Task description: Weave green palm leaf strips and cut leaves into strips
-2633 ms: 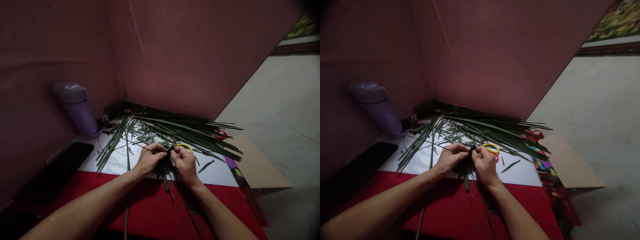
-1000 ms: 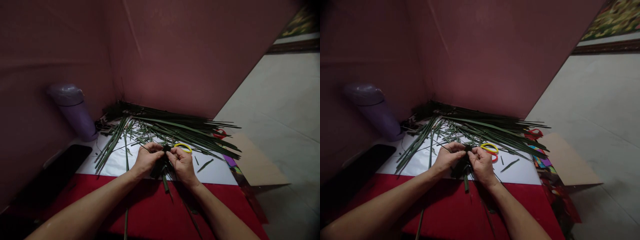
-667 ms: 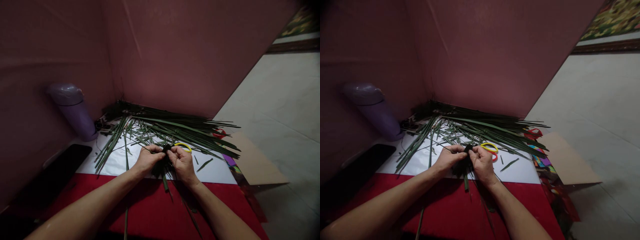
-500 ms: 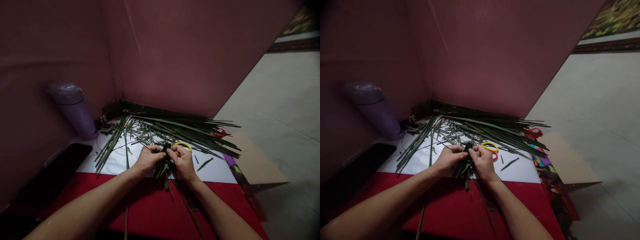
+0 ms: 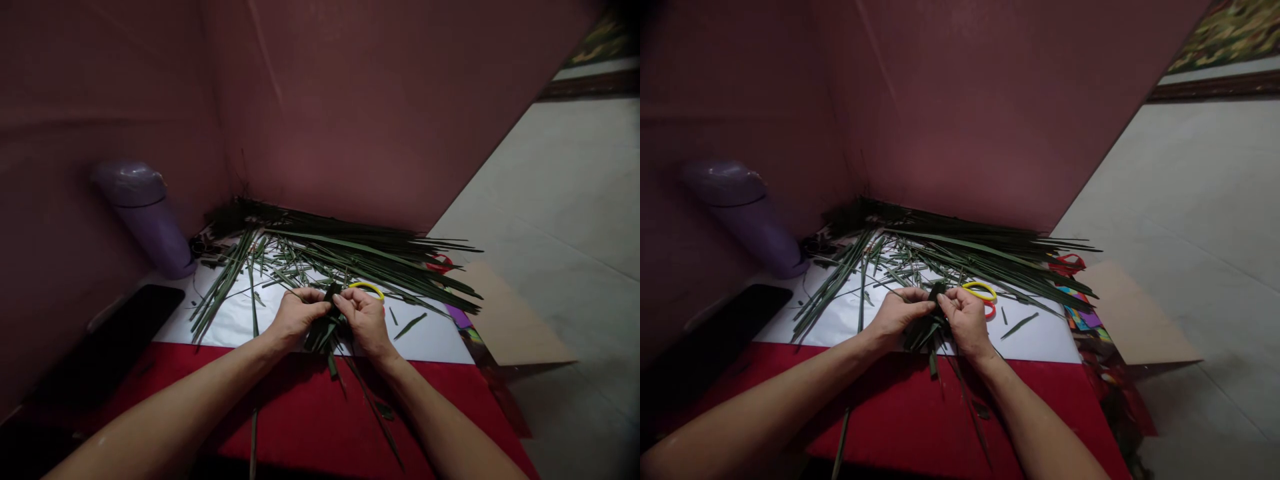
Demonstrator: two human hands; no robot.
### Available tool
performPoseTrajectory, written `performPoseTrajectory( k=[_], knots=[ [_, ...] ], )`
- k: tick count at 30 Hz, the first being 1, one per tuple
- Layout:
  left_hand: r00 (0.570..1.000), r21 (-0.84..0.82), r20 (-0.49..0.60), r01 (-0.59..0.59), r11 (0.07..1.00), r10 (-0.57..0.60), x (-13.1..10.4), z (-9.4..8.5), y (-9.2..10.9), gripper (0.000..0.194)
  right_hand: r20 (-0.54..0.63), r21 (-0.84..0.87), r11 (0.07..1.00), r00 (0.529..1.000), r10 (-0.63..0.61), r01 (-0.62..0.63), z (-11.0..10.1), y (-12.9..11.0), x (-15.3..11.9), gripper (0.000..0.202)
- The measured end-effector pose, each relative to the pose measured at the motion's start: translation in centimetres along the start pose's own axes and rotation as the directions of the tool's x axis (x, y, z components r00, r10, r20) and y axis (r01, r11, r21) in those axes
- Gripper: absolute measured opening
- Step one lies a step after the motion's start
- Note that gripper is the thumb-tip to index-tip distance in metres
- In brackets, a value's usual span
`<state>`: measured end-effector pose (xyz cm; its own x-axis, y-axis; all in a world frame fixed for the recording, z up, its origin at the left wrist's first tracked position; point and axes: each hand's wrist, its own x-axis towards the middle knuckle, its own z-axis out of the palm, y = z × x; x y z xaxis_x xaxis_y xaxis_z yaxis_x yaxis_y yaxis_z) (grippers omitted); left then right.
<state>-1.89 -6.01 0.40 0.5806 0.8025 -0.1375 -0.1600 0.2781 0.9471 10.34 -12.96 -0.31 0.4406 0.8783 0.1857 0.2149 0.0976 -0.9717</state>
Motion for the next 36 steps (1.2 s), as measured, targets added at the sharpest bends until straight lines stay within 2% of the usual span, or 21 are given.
performPoseTrajectory(
  k=[7, 11, 15, 18, 21, 26, 36],
  knots=[
    [0.998, -0.05, -0.027, 0.051, 0.997, -0.052, 0.1, 0.0, -0.1, 0.023, 0.013, 0.053, 0.998, 1.0, 0.021, -0.022, 0.1, 0.3, 0.1, 0.025],
    [0.997, -0.057, -0.049, 0.057, 0.997, -0.059, 0.6, -0.4, -0.5, 0.022, 0.038, 0.055, 0.998, 0.999, 0.035, -0.037, 0.0, -0.3, 0.0, 0.029],
    [0.998, -0.05, -0.051, 0.04, 0.998, -0.042, 0.9, -0.7, -0.7, 0.02, 0.05, -0.155, 0.985, 0.997, -0.064, 0.071, -0.1, -1.6, -0.6, 0.023],
    [0.997, -0.043, -0.065, 0.024, 0.999, -0.027, 0.9, -0.6, -0.6, 0.02, 0.023, -0.394, 0.906, 0.987, -0.158, 0.155, 0.0, -2.2, -1.0, 0.021],
    [0.996, -0.024, -0.091, 0.016, 1.0, -0.018, 0.8, -0.6, -0.5, 0.02, 0.042, -0.527, 0.825, 0.976, -0.215, 0.205, 0.1, -2.0, -1.2, 0.018],
    [0.995, 0.01, -0.097, -0.003, 1.0, 0.004, 0.7, -0.5, -0.3, 0.019, 0.151, -0.586, 0.758, 0.958, -0.243, 0.285, 0.2, -1.2, -1.1, 0.016],
    [0.991, 0.02, -0.133, -0.007, 1.0, 0.009, 0.7, -0.5, -0.3, 0.019, 0.139, -0.571, 0.775, 0.962, -0.233, 0.27, 0.3, -1.2, -1.2, 0.017]
  ],
)
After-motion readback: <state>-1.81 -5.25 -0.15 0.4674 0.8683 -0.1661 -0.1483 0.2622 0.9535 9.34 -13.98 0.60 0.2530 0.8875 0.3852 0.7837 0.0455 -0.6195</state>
